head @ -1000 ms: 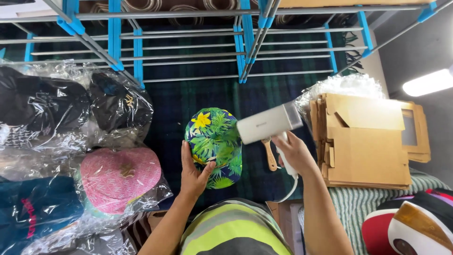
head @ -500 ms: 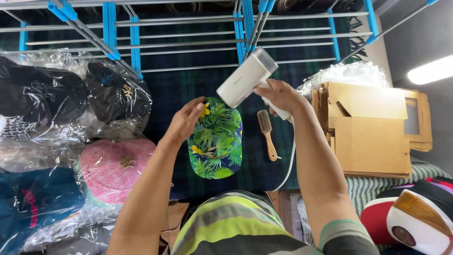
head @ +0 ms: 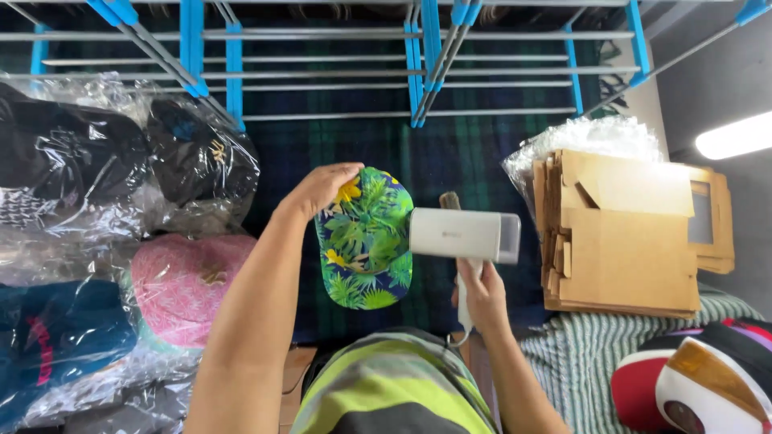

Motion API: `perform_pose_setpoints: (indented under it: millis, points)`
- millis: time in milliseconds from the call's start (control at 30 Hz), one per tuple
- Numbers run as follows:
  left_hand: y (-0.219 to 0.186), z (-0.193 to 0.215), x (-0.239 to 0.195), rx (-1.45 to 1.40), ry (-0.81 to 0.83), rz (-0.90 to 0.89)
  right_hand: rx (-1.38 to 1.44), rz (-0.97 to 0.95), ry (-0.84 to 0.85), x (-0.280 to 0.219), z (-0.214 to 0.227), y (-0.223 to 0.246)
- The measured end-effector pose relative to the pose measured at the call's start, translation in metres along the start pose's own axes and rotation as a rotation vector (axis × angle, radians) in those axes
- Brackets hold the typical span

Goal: The person uses a handheld steamer to clean a green floral cap placed on a table. They move the steamer over the cap's surface and then use a wooden brush to scrub the cap while continuing to steam it.

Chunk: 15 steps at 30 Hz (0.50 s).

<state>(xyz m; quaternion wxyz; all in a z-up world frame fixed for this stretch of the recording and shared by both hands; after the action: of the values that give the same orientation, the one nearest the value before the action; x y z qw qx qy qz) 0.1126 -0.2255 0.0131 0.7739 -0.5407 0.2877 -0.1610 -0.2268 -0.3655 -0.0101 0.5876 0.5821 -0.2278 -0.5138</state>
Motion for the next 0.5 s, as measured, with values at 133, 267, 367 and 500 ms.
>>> perform_pose_setpoints:
  millis: [133, 267, 367, 500]
  points:
    - [0.029, -0.010, 0.026, 0.110, 0.048, -0.048, -0.359, 0.534, -0.098, -0.024, -0.007, 0.093]
    - [0.048, -0.031, 0.068, 0.434, 0.130, -0.665, -0.653, 0.935, -0.028, -0.041, -0.045, 0.195]
    - [0.052, -0.030, 0.052, 0.512, 0.129, -0.803, -0.751, 0.948, 0.044, -0.050, -0.043, 0.199]
    - [0.061, -0.027, 0.059, 0.149, 0.088, -0.395, -0.822, 0.993, 0.026, -0.042, -0.030, 0.185]
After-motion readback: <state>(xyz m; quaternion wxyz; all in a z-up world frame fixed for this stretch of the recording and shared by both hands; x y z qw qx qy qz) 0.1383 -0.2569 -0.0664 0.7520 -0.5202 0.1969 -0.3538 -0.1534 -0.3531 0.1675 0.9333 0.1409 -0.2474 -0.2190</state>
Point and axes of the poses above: each hand's wrist, its own x-axis towards the middle knuckle, its own z-axis out of the back of the hand, y = z × x, the point moved 8 cm from there along x, towards the middle knuckle, and after that the axes turned 13 degrees about -y, right-handed, at the moved point
